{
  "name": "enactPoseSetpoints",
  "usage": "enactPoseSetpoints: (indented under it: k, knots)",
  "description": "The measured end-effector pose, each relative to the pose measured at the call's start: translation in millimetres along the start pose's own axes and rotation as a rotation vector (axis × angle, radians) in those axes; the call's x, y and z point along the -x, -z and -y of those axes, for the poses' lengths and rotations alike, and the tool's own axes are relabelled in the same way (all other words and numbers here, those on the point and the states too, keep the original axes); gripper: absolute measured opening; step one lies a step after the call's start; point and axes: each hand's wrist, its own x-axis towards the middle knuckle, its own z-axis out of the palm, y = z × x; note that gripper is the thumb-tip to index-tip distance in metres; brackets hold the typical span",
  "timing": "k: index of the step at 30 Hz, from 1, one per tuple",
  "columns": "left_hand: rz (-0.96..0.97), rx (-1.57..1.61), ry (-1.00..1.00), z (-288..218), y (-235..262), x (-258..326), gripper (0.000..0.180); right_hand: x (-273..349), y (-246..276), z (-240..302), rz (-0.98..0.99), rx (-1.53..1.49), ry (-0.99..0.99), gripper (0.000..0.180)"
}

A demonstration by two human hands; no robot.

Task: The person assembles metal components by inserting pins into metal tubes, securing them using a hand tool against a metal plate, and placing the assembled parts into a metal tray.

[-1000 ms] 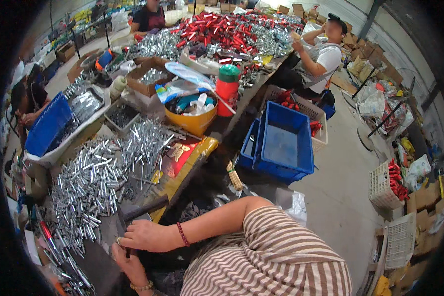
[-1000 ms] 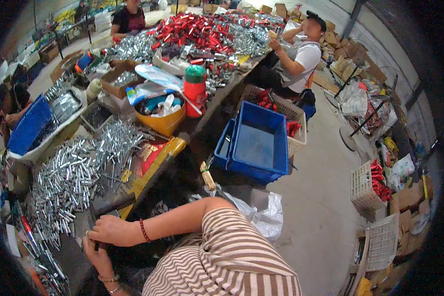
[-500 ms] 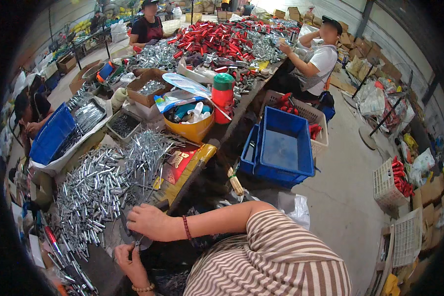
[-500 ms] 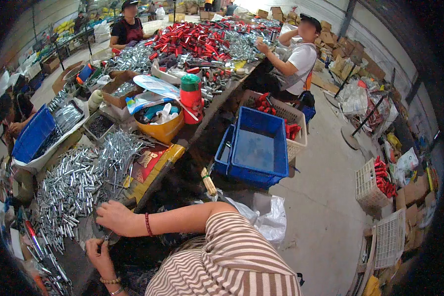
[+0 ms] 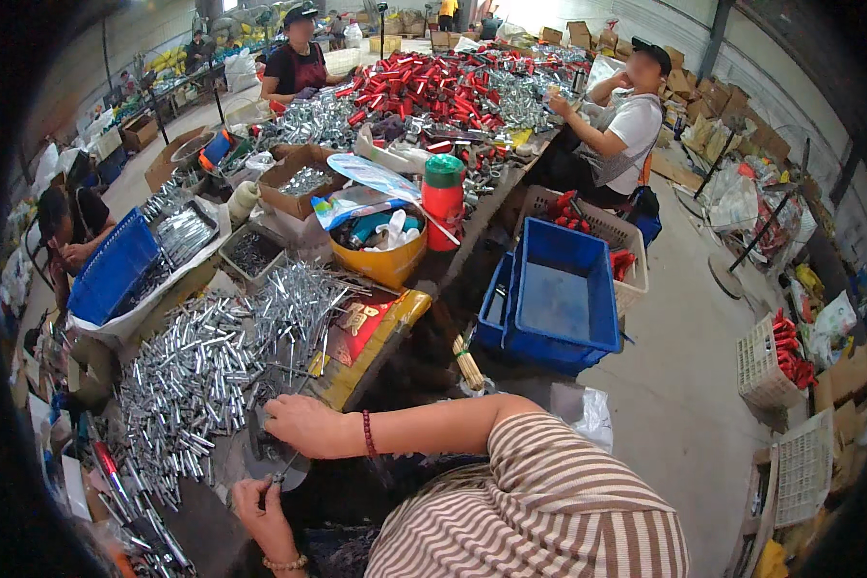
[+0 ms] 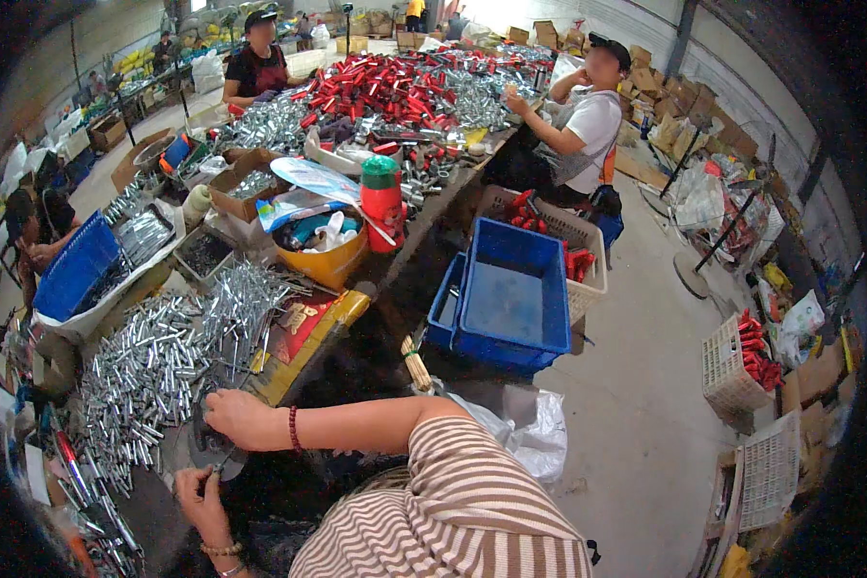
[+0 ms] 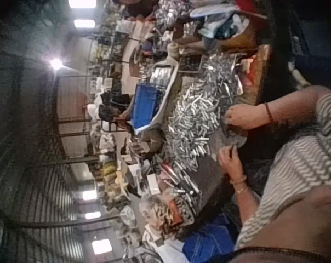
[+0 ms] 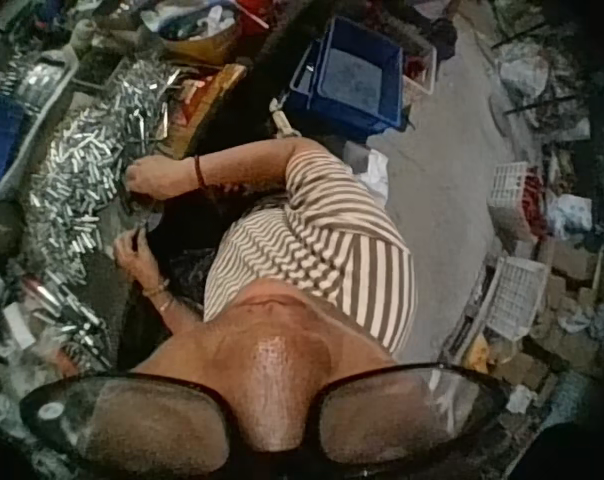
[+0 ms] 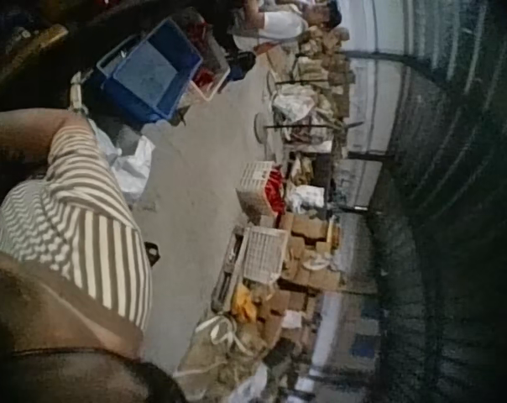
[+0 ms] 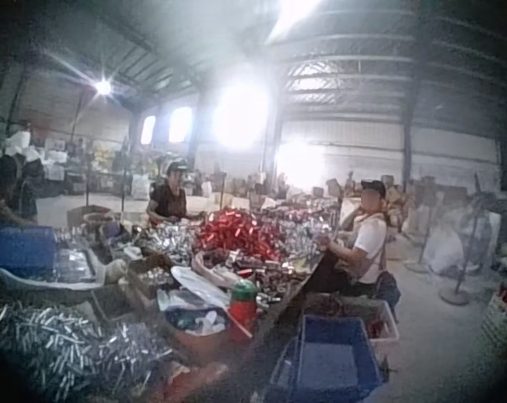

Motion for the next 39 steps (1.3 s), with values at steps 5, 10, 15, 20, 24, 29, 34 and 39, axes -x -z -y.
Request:
enactPoseSetpoints:
  k: [5,10,15,20,24,29,34,39]
  knots:
    - [0.014,-0.037,-0.037,8,2,-4,0.013,0,14,-1,0.109,-0.151,-0.173,0.030]
    - [-0.009,-0.016,-0.036,1,-2,-7,0.013,7,40,15,-0.137,-0.341,-0.095,0.039]
    - [-0.001,0.004,0.000,-6,1,-3,0.010,23,52,24,-0.018,-0.369,-0.085,0.043]
    - [-0.031,-0.100,-0.028,-3,13,12,0.012,28,41,37,-0.119,-0.334,0.046,0.035]
    - [0.024,-0.049,-0.025,-10,4,-7,0.009,40,50,22,-0.166,-0.311,-0.086,0.030]
    - [-0.077,-0.083,0.032,-13,-1,-3,0.011,43,68,23,-0.026,-0.228,-0.118,0.029]
    - [-0.052,-0.004,0.036,-6,-1,0,0.014,36,67,34,-0.091,-0.261,-0.032,0.021]
    - [-0.058,-0.024,0.040,-6,1,1,0.016,38,69,46,-0.116,-0.195,0.035,0.015]
